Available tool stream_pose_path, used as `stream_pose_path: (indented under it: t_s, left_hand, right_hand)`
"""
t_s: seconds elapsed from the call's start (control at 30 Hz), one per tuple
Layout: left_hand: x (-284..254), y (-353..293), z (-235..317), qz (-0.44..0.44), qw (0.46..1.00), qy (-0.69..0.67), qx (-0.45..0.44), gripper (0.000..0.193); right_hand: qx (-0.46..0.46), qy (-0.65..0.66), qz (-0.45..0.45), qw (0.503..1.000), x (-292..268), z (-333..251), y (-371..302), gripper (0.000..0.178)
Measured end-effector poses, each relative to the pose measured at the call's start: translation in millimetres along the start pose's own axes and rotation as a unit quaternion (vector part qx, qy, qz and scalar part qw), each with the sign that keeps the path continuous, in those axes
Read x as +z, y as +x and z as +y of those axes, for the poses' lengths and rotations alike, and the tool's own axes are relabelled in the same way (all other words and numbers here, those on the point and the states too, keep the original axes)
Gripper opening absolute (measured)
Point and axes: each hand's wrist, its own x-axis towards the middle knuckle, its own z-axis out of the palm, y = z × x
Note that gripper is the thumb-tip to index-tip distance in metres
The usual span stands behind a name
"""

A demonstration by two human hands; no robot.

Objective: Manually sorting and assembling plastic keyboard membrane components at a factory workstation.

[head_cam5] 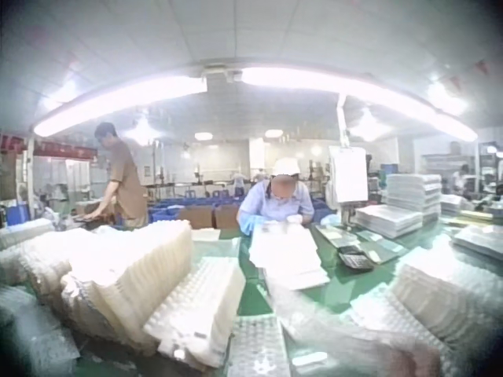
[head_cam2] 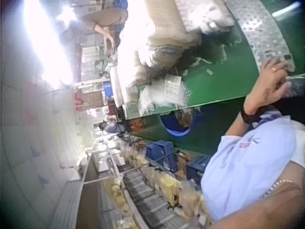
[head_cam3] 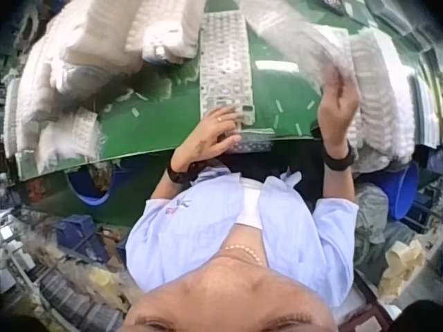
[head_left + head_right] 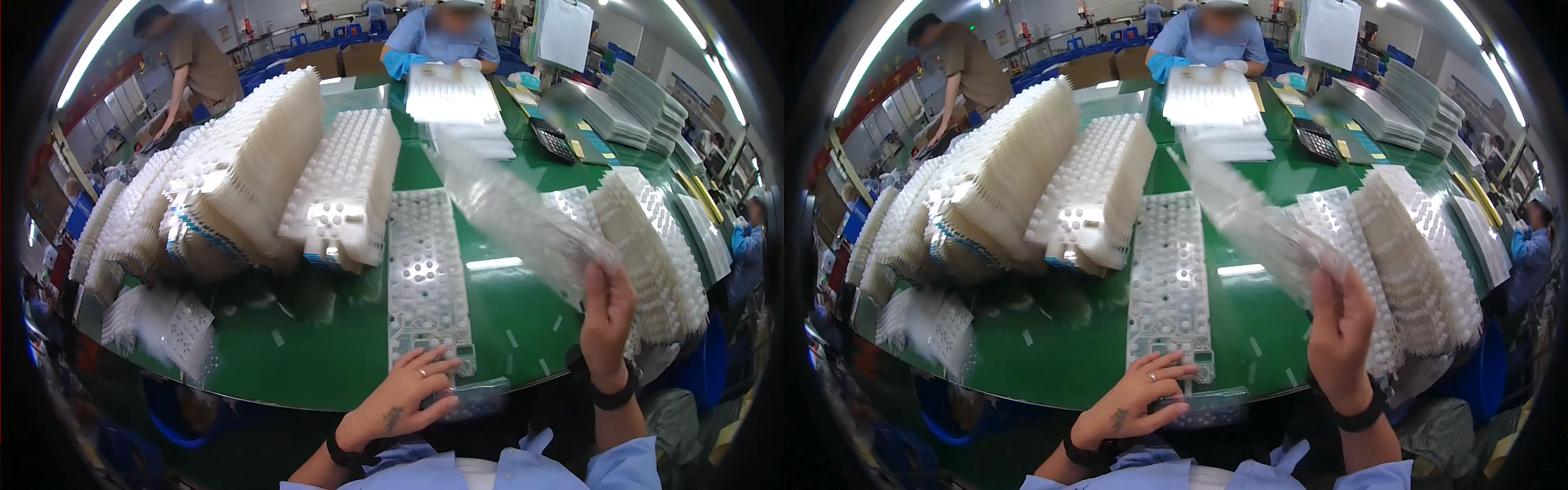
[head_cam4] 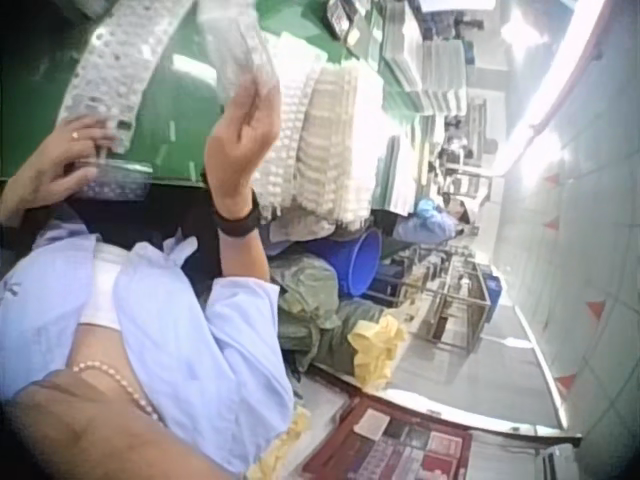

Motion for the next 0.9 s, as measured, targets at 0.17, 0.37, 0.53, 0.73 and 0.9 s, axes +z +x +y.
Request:
stream_pose_path:
  t_s: [0.17,0.37,0.53,0.73,0.9]
  left_hand:
    - [-10,-8,-3,0.002,0.998,-0.017,-0.057,0.021]
    - [-28,-5,-11,-0.003,0.986,-0.132,-0.098,0.033]
    - [-45,-14,2,0.025,0.983,-0.162,-0.08,0.028]
    - [12,29,11,-0.043,0.997,-0.051,0.025,0.023]
    - [10,27,-15,-0.075,0.996,-0.037,-0.007,0.024]
  right_hand:
    - [-0.127,-0.168,-0.238,0.948,7,-7,-37,0.037]
    - [-0.054,-0.122,-0.33,0.935,19,28,-79,0.029]
    - [0.237,0.235,-0.031,0.942,0,32,-51,0.029]
    - [0.043,0.042,0.067,0.996,-46,41,-49,0.035]
    - [-0.028,-0.198,-0.263,0.944,-42,45,-74,0.03]
